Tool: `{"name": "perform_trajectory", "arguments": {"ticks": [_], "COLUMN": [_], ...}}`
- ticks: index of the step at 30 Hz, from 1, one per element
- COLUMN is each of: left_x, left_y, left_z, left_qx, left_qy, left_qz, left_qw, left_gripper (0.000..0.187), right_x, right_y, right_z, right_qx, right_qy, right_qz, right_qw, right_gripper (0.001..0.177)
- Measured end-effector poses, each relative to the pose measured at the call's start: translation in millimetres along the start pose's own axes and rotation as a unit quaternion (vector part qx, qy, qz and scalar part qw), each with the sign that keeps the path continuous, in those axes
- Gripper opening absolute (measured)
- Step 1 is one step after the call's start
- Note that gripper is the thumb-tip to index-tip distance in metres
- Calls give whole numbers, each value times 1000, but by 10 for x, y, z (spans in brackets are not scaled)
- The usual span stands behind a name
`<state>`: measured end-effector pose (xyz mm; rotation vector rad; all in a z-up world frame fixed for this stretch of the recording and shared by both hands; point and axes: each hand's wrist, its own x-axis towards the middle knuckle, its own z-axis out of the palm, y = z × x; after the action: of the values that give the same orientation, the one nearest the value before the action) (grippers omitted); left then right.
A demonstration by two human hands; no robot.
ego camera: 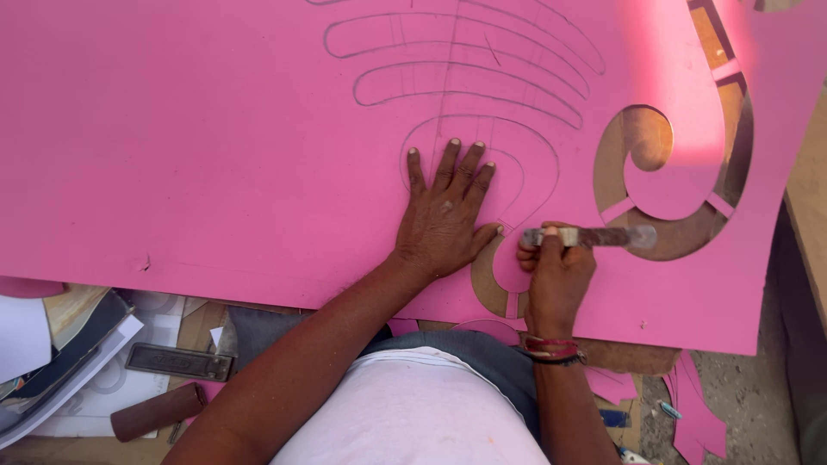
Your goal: The person uses a small blade tool to cut intricate decorative shapes out of a pink foam sheet.
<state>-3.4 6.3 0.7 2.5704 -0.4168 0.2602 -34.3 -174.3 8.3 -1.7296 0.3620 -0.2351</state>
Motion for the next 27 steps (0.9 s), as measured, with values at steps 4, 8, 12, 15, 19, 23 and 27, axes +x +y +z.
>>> {"name": "perform_trajectory", "arguments": {"ticks": [4, 8, 12, 15, 19, 23, 27], "left_x": [3, -5, 4, -8, 11, 51, 158], "left_y": [9, 11, 18, 15, 4, -72, -113], "left_z": [31, 17, 15, 10, 6, -54, -130], "left_qx": [5, 6, 14, -2, 13, 14, 24], "left_qy": [-20, -22, -12, -21, -12, -23, -37], "left_qz": [-7, -11, -9, -14, -8, 5, 3], "left_qw": [1000, 1000, 1000, 1000, 1000, 1000, 999], "left_gripper": [86, 88, 88, 84, 76, 75, 74], "right_x": [-120, -250, -280, -185, -117, -210, -452], "right_y": [7, -6, -15, -57, -120, -74, 7], "right_z": [-205, -270, -318, -311, -272, -238, -235], "right_qx": [23, 21, 39, 59, 73, 81, 28], "right_qy": [-31, -35, -46, -45, -46, -61, -61], "right_qz": [-65, -84, -94, -131, -144, -136, -111], "right_qw": [997, 996, 994, 989, 986, 985, 992], "right_gripper": [22, 25, 29, 31, 30, 31, 32]}}
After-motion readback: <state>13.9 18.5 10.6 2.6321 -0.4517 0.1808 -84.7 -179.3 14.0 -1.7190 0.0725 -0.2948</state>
